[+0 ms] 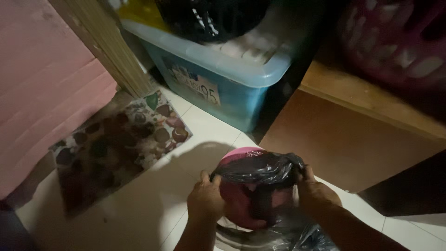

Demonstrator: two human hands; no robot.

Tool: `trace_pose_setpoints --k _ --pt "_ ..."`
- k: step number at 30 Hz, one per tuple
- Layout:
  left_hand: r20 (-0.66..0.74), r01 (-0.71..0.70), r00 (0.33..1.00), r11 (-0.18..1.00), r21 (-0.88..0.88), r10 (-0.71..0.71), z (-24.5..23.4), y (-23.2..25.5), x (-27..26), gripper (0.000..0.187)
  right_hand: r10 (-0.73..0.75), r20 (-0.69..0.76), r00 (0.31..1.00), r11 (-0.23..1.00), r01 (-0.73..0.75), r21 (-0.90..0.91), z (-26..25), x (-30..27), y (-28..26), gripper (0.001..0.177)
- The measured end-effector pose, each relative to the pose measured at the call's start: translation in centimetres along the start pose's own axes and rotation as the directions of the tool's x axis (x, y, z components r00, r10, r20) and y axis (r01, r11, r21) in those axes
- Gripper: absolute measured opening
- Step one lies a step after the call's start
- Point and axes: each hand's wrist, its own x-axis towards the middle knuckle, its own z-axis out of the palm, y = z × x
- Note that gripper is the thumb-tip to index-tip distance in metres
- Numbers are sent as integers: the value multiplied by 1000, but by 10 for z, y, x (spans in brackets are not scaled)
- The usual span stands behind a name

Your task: The person removes a full black trash bag from a pink basket, ties it closed, and places a new black trash bag into the basket, lining it and pressing it into place.

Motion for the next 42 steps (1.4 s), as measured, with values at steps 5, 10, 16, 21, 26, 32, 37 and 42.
trace_pose_setpoints --k 5,10,16,21,26,32,37,42 --pt "-32 -58 998 998 -10 58 19 -12 -3 47 -8 46 999 1000 8 0 25 0 3 76" --pt "-406 -196 882 970 145 239 19 -15 -7 54 -121 92 988 990 114 78 16 -8 -4 66" --pt "-378 -400 833 912 93 404 27 -2 -18 34 37 -142 989 945 11 328 -31 -12 -2 54" --pt "-242 -472 848 880 55 471 50 16 -16 38 -248 -270 931 962 203 -183 -20 -22 -23 59" --pt "-257 -392 880 916 83 400 53 19 -3 81 -287 -248 925 956 291 -23 1 -22 -28 67" --pt "-68 -362 925 920 150 374 35 21 6 93 -309 -250 918 951 292 -104 20 7 -15 81" --pt "-164 -323 922 930 174 351 32 29 19 70 -343 -495 799 907 419 49 25 46 -11 63" --pt "-121 -219 969 975 -34 214 28 29 31 85 -255 -418 872 938 329 114 19 78 -15 67"
